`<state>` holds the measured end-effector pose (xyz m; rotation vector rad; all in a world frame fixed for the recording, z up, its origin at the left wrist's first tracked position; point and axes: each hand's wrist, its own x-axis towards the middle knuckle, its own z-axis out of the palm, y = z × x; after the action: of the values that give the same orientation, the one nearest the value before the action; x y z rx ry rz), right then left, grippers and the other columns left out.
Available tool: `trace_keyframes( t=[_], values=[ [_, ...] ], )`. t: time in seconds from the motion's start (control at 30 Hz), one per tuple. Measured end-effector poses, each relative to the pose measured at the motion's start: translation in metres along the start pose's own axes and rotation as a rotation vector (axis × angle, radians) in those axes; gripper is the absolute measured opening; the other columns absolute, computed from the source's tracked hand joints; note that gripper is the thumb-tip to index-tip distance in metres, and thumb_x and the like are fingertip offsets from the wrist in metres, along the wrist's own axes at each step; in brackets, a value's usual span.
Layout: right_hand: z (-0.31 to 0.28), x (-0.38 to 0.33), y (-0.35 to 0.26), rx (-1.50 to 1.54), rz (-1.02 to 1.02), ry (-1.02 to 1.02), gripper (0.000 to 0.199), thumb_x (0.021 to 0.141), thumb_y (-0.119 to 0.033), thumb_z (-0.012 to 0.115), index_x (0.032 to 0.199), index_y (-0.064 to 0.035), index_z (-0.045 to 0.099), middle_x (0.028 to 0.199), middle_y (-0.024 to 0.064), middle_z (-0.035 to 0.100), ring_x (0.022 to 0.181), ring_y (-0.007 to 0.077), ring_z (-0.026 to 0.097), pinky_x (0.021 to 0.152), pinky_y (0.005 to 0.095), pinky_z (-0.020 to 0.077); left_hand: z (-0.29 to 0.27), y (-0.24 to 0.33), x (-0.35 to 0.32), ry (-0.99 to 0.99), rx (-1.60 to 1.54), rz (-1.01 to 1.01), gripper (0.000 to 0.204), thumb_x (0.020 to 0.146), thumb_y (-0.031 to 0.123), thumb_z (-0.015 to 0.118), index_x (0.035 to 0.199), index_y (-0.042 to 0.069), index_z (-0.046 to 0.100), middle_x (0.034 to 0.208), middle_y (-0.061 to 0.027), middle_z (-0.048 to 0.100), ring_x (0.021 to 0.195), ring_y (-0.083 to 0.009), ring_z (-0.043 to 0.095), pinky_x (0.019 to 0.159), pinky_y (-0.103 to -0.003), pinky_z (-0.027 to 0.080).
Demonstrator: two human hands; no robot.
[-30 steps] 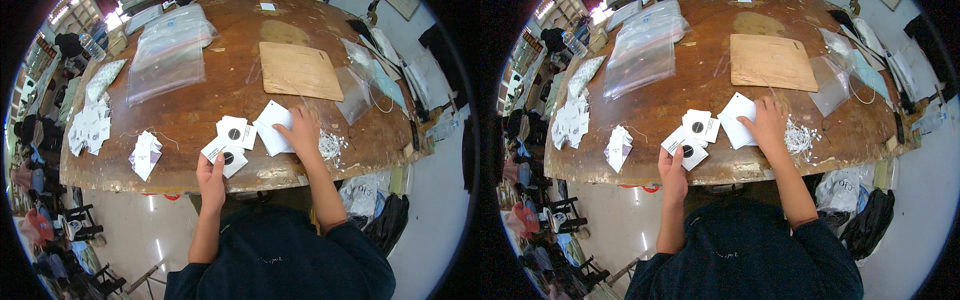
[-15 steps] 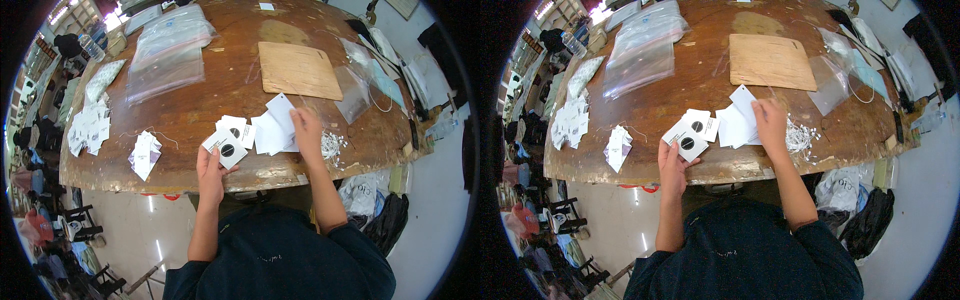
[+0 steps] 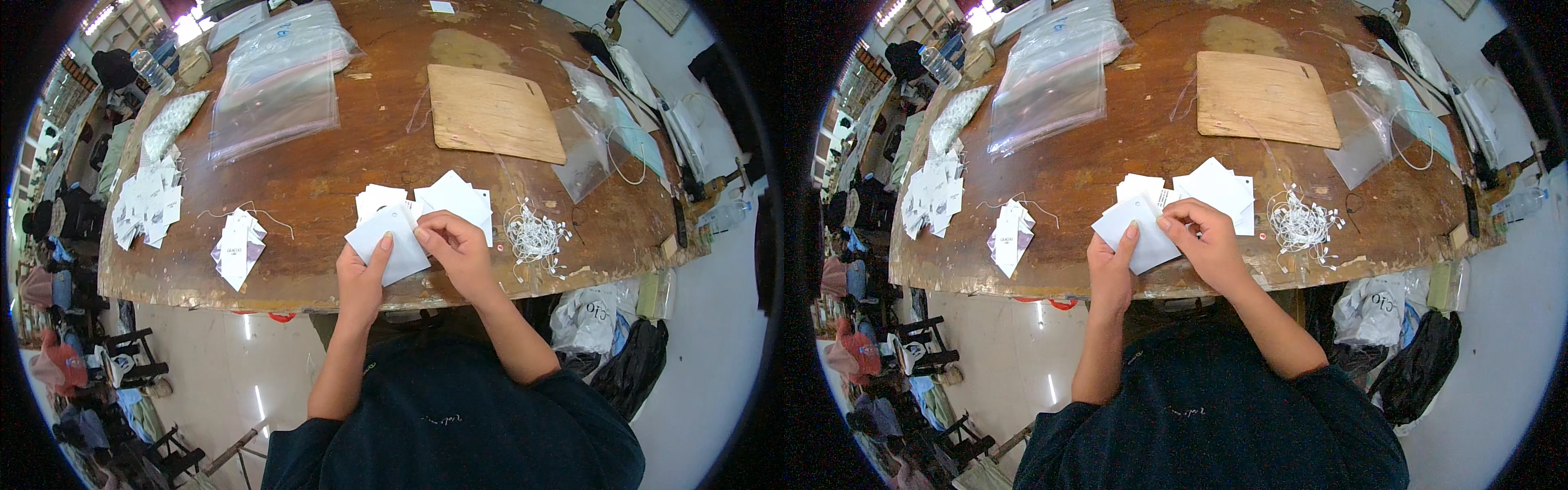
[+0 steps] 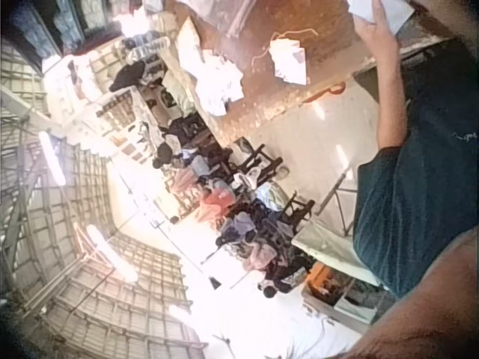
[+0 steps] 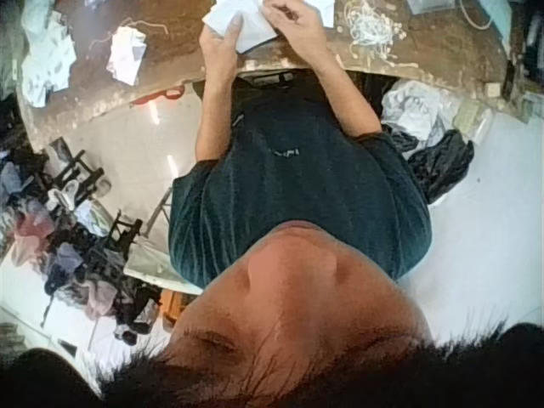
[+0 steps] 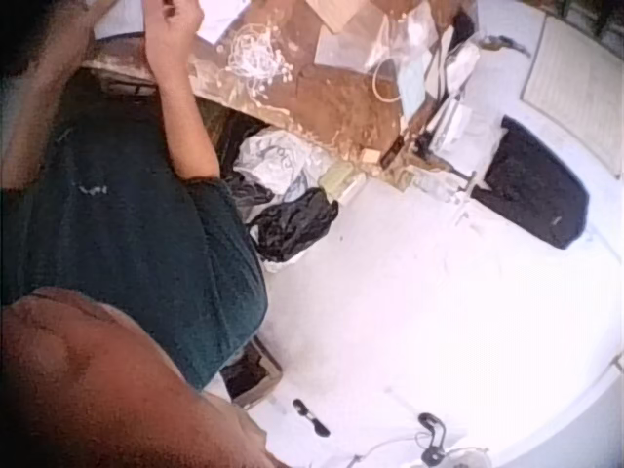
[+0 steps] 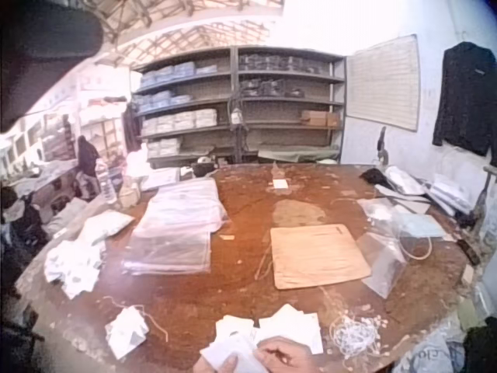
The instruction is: The person inserts white strings through holes in small white paper tags and places them into a growing stack on the table. The person repeats this process for multiple tags, handling them one at a time.
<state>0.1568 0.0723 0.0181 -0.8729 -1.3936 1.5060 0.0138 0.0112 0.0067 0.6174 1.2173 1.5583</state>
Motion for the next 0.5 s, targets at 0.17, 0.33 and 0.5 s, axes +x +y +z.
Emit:
trace_keyframes(
  t=[0.17, 0.33, 0.5],
  values=[
    [0.001, -0.004, -0.003, -0.023, 0.051, 0.004, 0.012, 0.086, -0.003, 0.070, 0.095, 0.0023, 0.064, 0.091, 0.0029, 0.063, 0.079, 0.0060, 0.056, 0.069, 0.0199, 0.0459, 0.004, 0.005, -0.002, -0.038, -0.002, 0.119, 0.042, 0.099, 0.016, 0.055, 0.137, -0.001, 0.048, 0.122, -0.0112, 0.060, 0.106, -0.0133, 0.058, 0.089, -0.029, 0.049],
    [0.007, -0.007, 0.003, 0.066, 0.052, 0.056, 0.017, 0.087, -0.002, 0.070, 0.101, 0.0028, 0.061, 0.089, 0.0028, 0.064, 0.078, 0.0051, 0.058, 0.069, 0.0187, 0.0469, 0.006, 0.006, -0.003, -0.047, 0.021, 0.123, 0.042, 0.100, 0.014, 0.053, 0.138, -0.001, 0.046, 0.125, -0.0124, 0.059, 0.110, -0.0149, 0.058, 0.093, -0.030, 0.048],
    [0.009, -0.007, 0.005, 0.111, 0.060, 0.047, 0.019, 0.087, -0.005, 0.071, 0.101, 0.0026, 0.059, 0.085, 0.0021, 0.064, 0.075, 0.0042, 0.057, 0.066, 0.0199, 0.0468, 0.004, 0.003, -0.006, -0.087, -0.054, 0.109, 0.041, 0.100, 0.012, 0.051, 0.138, -0.001, 0.043, 0.129, -0.0135, 0.056, 0.114, -0.0175, 0.057, 0.096, -0.033, 0.047]
  ],
)
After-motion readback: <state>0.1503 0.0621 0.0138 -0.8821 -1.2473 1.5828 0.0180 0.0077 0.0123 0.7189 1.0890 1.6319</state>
